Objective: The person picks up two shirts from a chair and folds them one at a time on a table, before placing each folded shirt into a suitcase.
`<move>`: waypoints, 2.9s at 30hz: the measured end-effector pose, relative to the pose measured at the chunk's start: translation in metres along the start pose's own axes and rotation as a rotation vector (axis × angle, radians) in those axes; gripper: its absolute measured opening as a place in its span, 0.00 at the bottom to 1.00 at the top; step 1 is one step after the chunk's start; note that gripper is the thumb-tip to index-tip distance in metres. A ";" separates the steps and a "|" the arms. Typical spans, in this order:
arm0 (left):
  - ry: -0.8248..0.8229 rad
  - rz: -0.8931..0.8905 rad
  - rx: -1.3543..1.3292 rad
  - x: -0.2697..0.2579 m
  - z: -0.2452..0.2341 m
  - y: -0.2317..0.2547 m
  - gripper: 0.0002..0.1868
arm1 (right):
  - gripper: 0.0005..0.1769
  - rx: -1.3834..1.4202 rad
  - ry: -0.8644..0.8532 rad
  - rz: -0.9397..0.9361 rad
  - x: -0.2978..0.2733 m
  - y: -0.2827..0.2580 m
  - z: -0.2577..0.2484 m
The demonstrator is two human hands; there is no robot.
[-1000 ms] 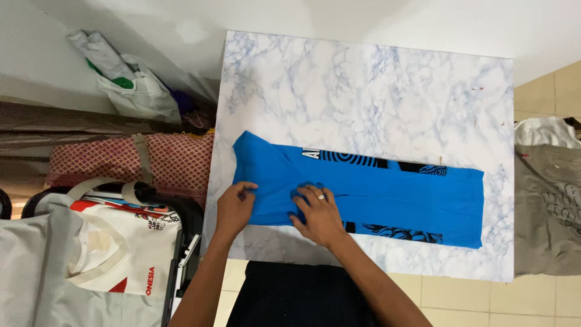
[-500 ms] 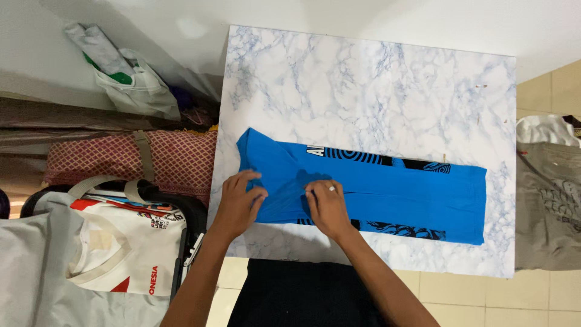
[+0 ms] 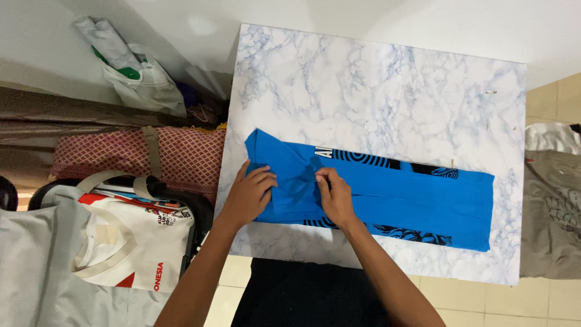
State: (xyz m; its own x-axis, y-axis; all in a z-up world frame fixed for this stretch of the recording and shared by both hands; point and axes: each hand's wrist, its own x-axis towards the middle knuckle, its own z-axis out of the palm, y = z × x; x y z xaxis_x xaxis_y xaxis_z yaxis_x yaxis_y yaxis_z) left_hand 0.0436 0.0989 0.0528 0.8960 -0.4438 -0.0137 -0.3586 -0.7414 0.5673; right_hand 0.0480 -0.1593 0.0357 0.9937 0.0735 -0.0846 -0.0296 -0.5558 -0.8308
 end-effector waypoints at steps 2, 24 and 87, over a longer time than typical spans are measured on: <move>0.072 0.007 -0.047 0.001 0.002 -0.003 0.11 | 0.13 0.005 -0.003 0.009 0.002 0.003 0.002; 0.270 -0.375 -0.037 0.033 0.030 -0.014 0.07 | 0.36 -0.076 -0.132 0.242 0.039 -0.006 -0.002; 0.098 -0.175 0.313 0.018 0.061 0.020 0.38 | 0.44 -0.724 0.057 -0.156 0.005 0.014 0.033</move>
State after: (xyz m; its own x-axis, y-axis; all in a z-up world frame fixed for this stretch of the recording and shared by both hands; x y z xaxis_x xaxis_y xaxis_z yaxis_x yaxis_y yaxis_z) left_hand 0.0364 0.0454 0.0131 0.9663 -0.2574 -0.0012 -0.2465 -0.9267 0.2837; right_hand 0.0490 -0.1393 0.0050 0.9852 0.1639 0.0499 0.1713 -0.9507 -0.2586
